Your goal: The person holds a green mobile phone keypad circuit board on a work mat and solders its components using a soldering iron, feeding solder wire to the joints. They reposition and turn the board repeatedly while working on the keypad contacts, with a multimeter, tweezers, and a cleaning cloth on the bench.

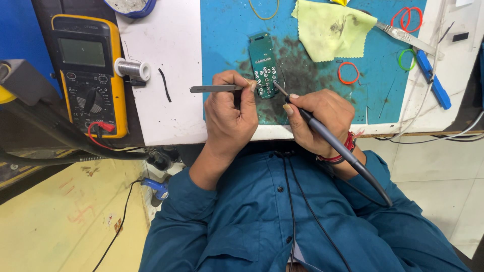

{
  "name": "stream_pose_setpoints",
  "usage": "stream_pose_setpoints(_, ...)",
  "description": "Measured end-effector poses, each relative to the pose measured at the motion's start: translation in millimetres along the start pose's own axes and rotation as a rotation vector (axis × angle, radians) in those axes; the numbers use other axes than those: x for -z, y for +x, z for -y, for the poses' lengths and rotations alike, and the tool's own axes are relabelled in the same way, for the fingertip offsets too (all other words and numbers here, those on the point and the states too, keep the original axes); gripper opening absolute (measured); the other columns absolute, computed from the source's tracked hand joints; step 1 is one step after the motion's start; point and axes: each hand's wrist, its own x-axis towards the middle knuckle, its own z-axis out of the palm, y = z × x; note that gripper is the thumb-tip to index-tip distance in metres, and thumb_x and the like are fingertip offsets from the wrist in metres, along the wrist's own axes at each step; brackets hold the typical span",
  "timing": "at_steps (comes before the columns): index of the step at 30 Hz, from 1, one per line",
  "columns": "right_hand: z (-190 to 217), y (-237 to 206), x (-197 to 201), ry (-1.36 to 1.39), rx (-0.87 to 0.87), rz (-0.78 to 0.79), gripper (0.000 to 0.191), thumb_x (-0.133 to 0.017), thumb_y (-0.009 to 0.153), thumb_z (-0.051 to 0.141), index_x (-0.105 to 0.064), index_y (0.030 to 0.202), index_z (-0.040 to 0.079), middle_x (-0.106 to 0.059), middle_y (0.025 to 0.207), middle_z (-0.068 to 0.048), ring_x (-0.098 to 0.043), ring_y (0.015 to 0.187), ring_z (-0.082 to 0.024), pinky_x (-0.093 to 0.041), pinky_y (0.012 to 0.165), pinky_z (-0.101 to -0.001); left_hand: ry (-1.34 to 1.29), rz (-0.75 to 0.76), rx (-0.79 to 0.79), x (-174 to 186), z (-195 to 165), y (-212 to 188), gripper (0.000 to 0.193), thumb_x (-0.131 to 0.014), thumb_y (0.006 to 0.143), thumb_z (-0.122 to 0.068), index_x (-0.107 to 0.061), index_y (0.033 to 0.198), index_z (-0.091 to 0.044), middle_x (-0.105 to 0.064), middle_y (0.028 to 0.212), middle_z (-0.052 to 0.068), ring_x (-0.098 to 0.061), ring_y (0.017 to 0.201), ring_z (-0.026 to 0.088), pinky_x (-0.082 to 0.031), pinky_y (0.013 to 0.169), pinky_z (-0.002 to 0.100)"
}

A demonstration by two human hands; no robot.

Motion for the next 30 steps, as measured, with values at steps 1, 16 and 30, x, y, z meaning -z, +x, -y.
stream_pose_setpoints(1, 0.2, -0.1, -0.1, 0.0, 0.003, 0.0, 0.018, -0.083, 0.094, 0.003, -0.068, 0.103, -0.001, -0.07, 0.085, -0.014, -0.067, 0.072, -0.029, -0.05, 0.066, -0.0363, -0.001, -0.001, -0.002, 0.3, -0.1, 0.0, 0.017, -0.061, 0.105, 0.004, -0.048, 0.114, -0.003, -0.069, 0.099, 0.01, -0.071, 0.082, 0.013, -0.059, 0.073, 0.027)
stream_pose_setpoints(16, 2.0, 0.8, 1.1, -0.033, 0.044, 0.025, 0.02, -0.083, 0.09, 0.0, -0.069, 0.103, 0.001, -0.07, 0.085, -0.013, -0.069, 0.076, -0.029, -0.052, 0.067, -0.0375, 0.013, -0.005, -0.006, 0.2, 0.9, -0.6, 0.017, -0.061, 0.105, 0.004, -0.048, 0.114, -0.003, -0.068, 0.1, 0.01, -0.071, 0.083, 0.013, -0.059, 0.073, 0.027)
stream_pose_setpoints(30, 3.0, -2.4, -1.9, -0.083, 0.004, -0.019, 0.018, -0.083, 0.091, 0.0, -0.07, 0.104, 0.001, -0.07, 0.085, -0.013, -0.068, 0.074, -0.029, -0.051, 0.067, -0.0376, 0.007, -0.011, -0.011, -0.1, 1.0, -1.0, 0.017, -0.061, 0.105, 0.005, -0.047, 0.113, -0.002, -0.068, 0.1, 0.01, -0.072, 0.085, 0.013, -0.06, 0.074, 0.027)
